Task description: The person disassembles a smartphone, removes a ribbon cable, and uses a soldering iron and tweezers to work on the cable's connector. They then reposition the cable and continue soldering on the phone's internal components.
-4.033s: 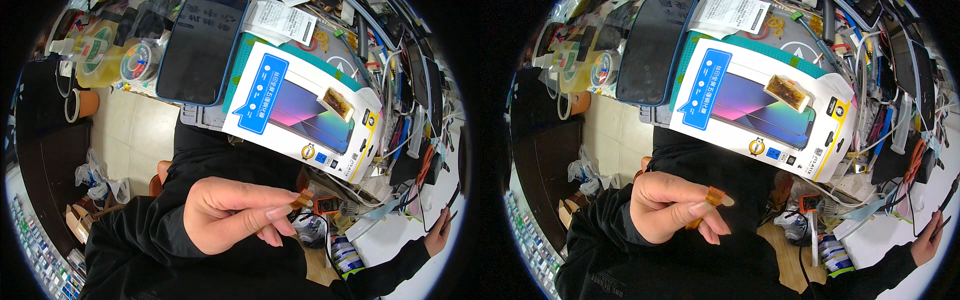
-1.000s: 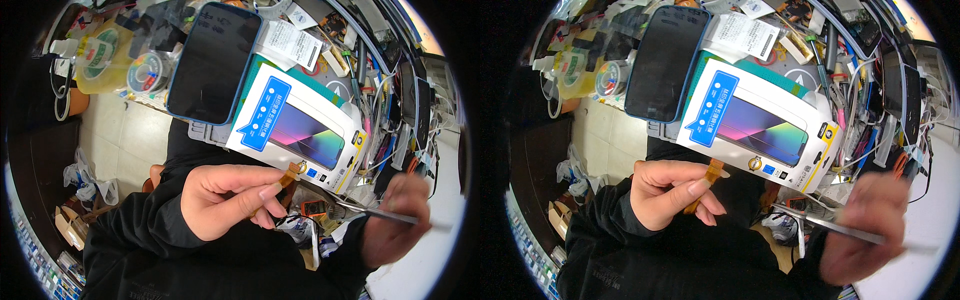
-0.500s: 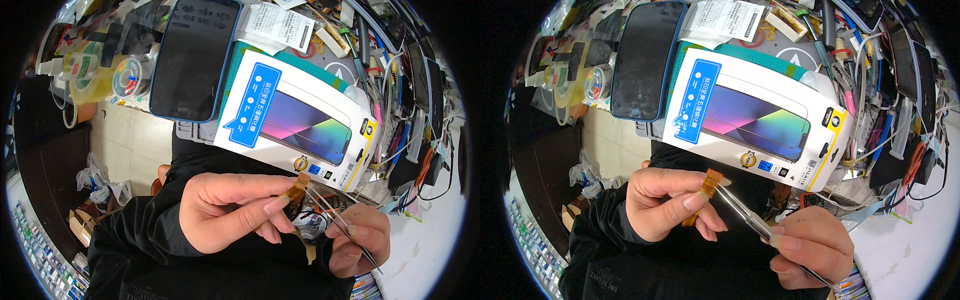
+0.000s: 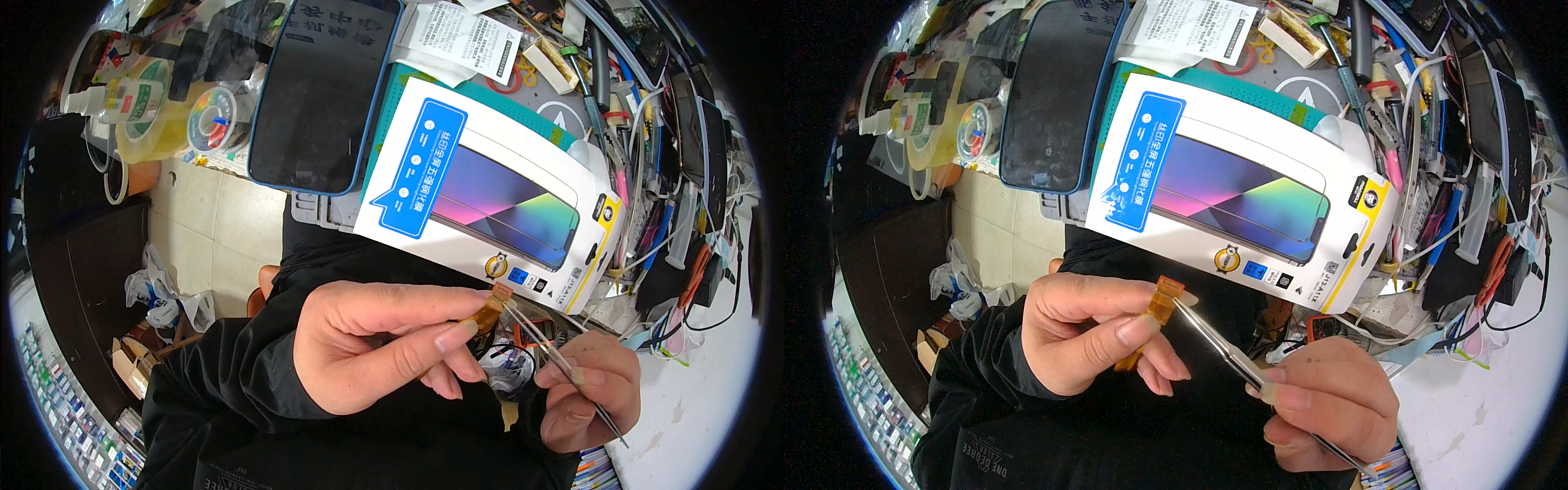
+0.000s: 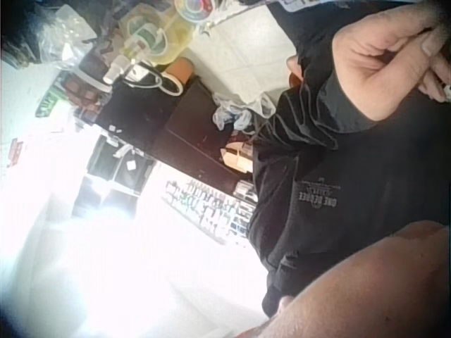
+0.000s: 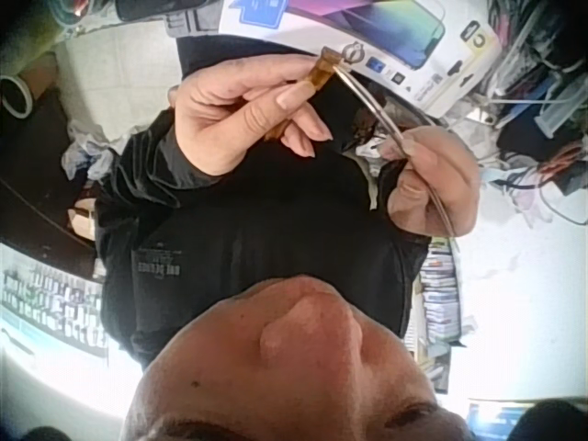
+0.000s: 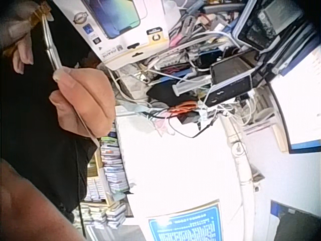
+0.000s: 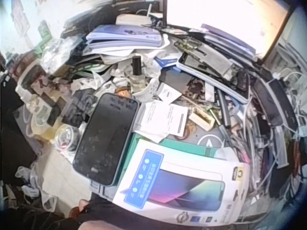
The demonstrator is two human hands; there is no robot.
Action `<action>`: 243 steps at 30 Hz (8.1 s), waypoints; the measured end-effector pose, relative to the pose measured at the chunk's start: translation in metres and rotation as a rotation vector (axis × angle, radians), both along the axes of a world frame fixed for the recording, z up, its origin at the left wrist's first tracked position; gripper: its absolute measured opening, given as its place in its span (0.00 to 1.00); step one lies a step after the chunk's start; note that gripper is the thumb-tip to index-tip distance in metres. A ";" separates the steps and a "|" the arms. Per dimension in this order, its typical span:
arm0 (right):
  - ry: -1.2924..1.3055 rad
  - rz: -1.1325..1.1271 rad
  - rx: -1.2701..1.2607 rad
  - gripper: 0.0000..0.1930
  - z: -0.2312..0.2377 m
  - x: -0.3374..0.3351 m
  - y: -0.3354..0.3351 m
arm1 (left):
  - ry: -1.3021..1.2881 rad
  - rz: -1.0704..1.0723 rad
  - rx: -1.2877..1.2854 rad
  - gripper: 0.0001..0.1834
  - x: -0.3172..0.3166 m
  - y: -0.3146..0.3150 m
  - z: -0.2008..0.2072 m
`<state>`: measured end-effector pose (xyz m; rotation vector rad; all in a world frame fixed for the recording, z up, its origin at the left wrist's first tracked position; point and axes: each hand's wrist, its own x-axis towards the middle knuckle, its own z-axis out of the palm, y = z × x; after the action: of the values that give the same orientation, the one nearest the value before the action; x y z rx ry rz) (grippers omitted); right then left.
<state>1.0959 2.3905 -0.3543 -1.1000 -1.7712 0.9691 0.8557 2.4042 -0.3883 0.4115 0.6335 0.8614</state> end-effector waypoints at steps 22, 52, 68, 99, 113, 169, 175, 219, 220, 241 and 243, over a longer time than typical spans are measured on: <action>-0.211 -0.014 0.247 0.17 -0.004 0.015 0.008 | 0.032 0.006 -0.030 0.16 -0.001 0.000 -0.001; -0.638 0.110 0.784 0.11 -0.011 0.020 0.011 | 0.089 -0.035 0.013 0.17 -0.001 0.008 -0.007; -0.616 0.115 0.594 0.12 -0.001 0.017 0.017 | 0.047 -0.043 -0.062 0.17 -0.005 0.010 -0.006; 0.422 -0.329 -0.196 0.20 -0.011 0.017 0.035 | 0.111 0.025 0.113 0.14 0.007 0.021 0.005; 0.083 -0.078 -0.490 0.11 0.024 -0.032 0.029 | -0.011 -0.006 0.105 0.15 0.010 0.002 0.013; 1.146 -1.541 -0.202 0.09 -0.228 0.595 -0.165 | 1.281 -0.307 1.041 0.08 0.047 0.084 0.018; 1.147 -1.515 -0.190 0.09 -0.234 0.624 -0.183 | 1.349 -0.255 1.020 0.08 0.047 0.087 0.012; 0.030 -0.793 -0.300 0.08 0.008 0.053 -0.090 | 0.993 -0.010 1.255 0.05 0.017 0.075 0.011; 0.054 -0.768 -0.360 0.08 0.010 0.041 -0.082 | 1.061 -0.019 1.360 0.05 0.015 0.077 0.009; 0.058 -0.422 0.022 0.11 0.075 0.022 -0.026 | 1.261 0.120 1.521 0.11 0.021 0.096 -0.013; 0.043 -0.419 0.007 0.11 0.073 0.023 -0.027 | 1.269 0.113 1.521 0.11 0.020 0.095 -0.011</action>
<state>1.1187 2.3632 -0.2817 -1.3648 -1.4269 0.7218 0.8760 2.4992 -0.3992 2.4346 1.0362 1.0054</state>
